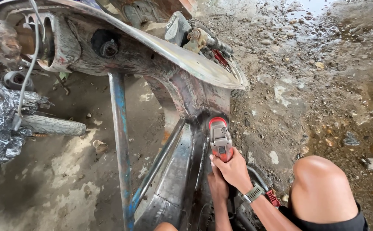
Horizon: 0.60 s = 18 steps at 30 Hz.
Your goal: Using an angle grinder to smooth and clean the metal frame of a motorcycle
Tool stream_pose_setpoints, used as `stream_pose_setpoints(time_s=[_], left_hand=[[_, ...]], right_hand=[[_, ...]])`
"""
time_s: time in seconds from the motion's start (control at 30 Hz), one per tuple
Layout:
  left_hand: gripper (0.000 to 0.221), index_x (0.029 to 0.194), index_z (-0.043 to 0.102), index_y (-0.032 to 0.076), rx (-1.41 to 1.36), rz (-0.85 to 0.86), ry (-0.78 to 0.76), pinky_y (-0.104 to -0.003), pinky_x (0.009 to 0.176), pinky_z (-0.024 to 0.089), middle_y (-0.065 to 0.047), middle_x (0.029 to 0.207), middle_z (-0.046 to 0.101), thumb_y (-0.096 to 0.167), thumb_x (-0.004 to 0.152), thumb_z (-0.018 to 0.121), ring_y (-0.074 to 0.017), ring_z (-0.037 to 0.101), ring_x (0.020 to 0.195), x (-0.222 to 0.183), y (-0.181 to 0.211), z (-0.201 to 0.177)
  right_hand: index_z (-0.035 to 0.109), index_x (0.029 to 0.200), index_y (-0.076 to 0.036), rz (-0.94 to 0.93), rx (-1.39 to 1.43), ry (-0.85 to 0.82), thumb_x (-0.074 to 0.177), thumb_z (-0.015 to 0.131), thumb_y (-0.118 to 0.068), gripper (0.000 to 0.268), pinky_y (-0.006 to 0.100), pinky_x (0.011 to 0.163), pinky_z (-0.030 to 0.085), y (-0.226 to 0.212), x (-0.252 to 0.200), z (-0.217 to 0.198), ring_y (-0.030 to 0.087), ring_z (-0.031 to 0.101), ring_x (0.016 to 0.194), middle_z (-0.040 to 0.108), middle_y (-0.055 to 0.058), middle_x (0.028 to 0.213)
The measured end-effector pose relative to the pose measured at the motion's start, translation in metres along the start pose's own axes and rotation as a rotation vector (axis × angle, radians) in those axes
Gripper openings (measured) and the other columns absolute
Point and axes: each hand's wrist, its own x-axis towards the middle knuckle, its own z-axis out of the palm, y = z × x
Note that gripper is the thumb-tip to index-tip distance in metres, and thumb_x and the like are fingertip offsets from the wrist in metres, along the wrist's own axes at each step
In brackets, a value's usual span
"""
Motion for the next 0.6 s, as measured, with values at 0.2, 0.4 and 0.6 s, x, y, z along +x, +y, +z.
stream_pose_setpoints(time_s=[0.2,0.4,0.6], left_hand=[[0.07,0.073,0.071,0.003,-0.001,0.029,0.004,-0.041,0.06,0.04,-0.017,0.072,0.076,0.054,0.101,0.032,-0.0234,0.062,0.065,0.0024,-0.0048,0.0005],[0.07,0.072,0.071,0.003,-0.002,0.025,0.005,-0.04,0.059,0.039,-0.018,0.071,0.076,0.054,0.102,0.033,-0.0239,0.064,0.064,-0.0025,0.0037,-0.0004],[0.071,0.07,0.068,0.002,0.001,0.025,-0.003,-0.041,0.059,0.039,-0.018,0.069,0.074,0.054,0.102,0.031,-0.0247,0.062,0.063,-0.0001,0.0006,-0.0002]], right_hand=[[0.064,0.098,-0.011,0.01,0.011,0.007,0.076,0.078,-0.041,0.04,0.034,0.076,0.055,-0.0031,-0.0024,-0.0013,0.019,0.068,0.082,0.075,0.004,0.094],[0.065,0.101,-0.011,0.005,0.01,-0.001,0.077,0.078,-0.041,0.04,0.033,0.076,0.057,-0.0066,-0.0034,-0.0022,0.019,0.068,0.082,0.075,0.004,0.094],[0.063,0.093,-0.011,-0.021,-0.013,0.024,0.076,0.078,-0.044,0.04,0.034,0.073,0.053,0.0017,0.0014,0.0003,0.018,0.064,0.078,0.071,0.003,0.089]])
